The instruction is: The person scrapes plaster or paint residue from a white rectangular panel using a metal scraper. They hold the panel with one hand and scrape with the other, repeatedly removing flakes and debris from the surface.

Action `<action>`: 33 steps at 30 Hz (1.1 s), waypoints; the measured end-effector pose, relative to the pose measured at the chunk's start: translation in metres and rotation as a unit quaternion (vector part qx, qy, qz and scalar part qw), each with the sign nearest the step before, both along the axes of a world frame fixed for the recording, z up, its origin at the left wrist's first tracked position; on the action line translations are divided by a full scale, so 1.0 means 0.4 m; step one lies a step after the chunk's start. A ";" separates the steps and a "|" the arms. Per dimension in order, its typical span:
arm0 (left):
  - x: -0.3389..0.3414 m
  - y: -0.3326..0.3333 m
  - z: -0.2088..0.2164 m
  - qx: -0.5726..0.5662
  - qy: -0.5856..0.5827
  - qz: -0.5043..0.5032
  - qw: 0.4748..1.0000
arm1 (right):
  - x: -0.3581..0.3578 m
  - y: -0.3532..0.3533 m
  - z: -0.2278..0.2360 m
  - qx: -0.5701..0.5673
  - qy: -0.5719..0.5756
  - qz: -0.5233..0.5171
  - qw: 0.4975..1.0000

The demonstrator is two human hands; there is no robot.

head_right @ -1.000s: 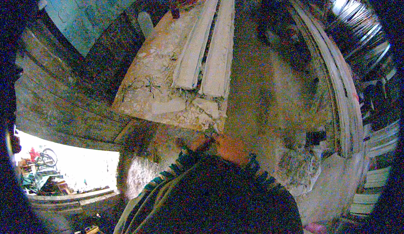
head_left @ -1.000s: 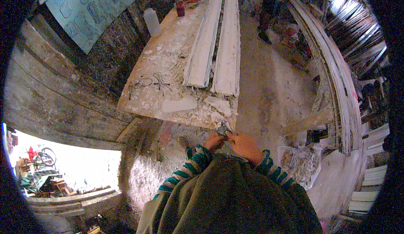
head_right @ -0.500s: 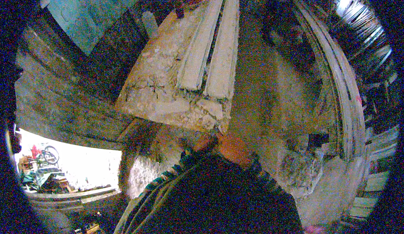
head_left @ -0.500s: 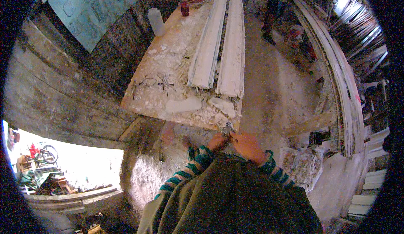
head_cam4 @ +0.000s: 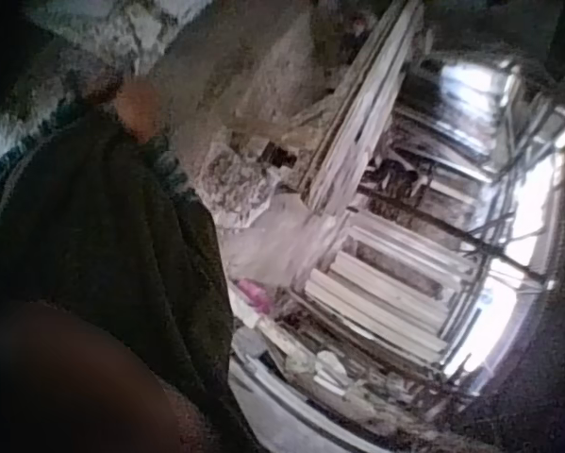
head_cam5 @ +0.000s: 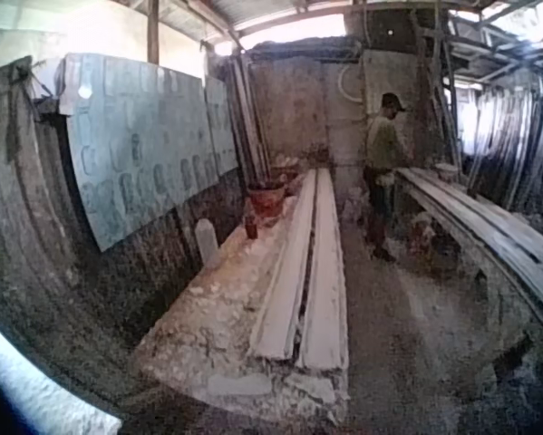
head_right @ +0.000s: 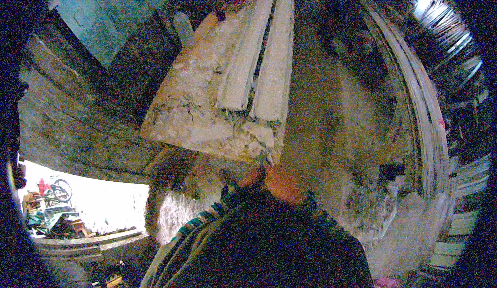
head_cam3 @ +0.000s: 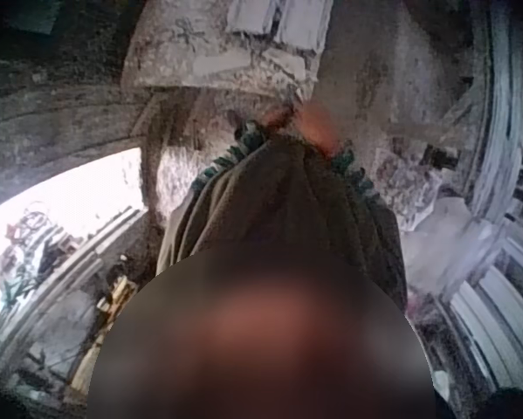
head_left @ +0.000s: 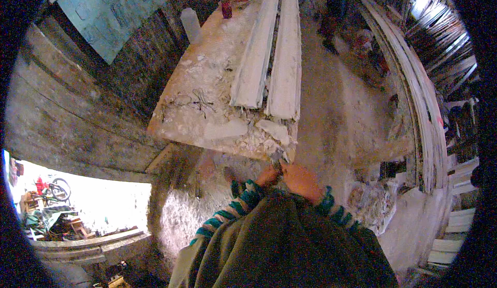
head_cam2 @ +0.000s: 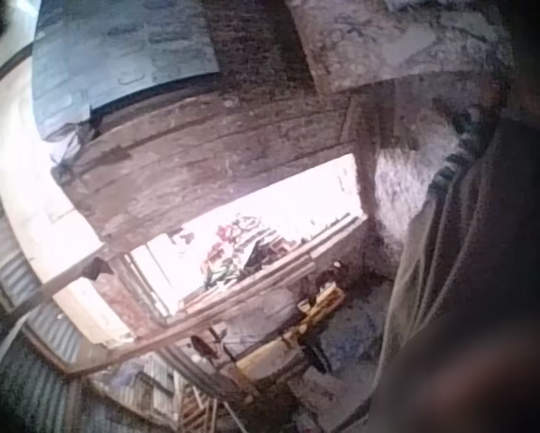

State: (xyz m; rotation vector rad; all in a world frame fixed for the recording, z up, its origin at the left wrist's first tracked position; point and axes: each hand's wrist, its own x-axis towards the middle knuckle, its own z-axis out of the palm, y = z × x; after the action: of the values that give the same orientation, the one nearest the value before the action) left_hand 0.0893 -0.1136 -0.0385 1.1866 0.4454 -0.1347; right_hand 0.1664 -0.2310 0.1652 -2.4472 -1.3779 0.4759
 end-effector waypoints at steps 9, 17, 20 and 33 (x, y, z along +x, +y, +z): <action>0.010 0.002 -0.013 0.032 -0.009 0.002 0.999 | 0.003 -0.009 -0.013 0.006 0.035 0.002 0.999; 0.001 0.004 -0.014 0.024 -0.003 0.006 1.000 | 0.024 0.037 -0.021 -0.089 0.011 0.024 0.996; 0.004 0.005 -0.016 0.030 -0.004 0.004 1.000 | 0.012 0.019 -0.013 -0.008 -0.001 0.012 1.000; 0.011 0.006 -0.022 0.041 0.005 -0.010 0.999 | -0.017 0.000 0.008 -0.005 0.030 -0.022 0.999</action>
State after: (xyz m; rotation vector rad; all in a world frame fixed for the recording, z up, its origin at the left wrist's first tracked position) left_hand 0.0936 -0.1113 -0.0473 1.2708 0.4514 -0.1399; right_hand 0.1596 -0.2311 0.1682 -2.4449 -1.2995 0.5426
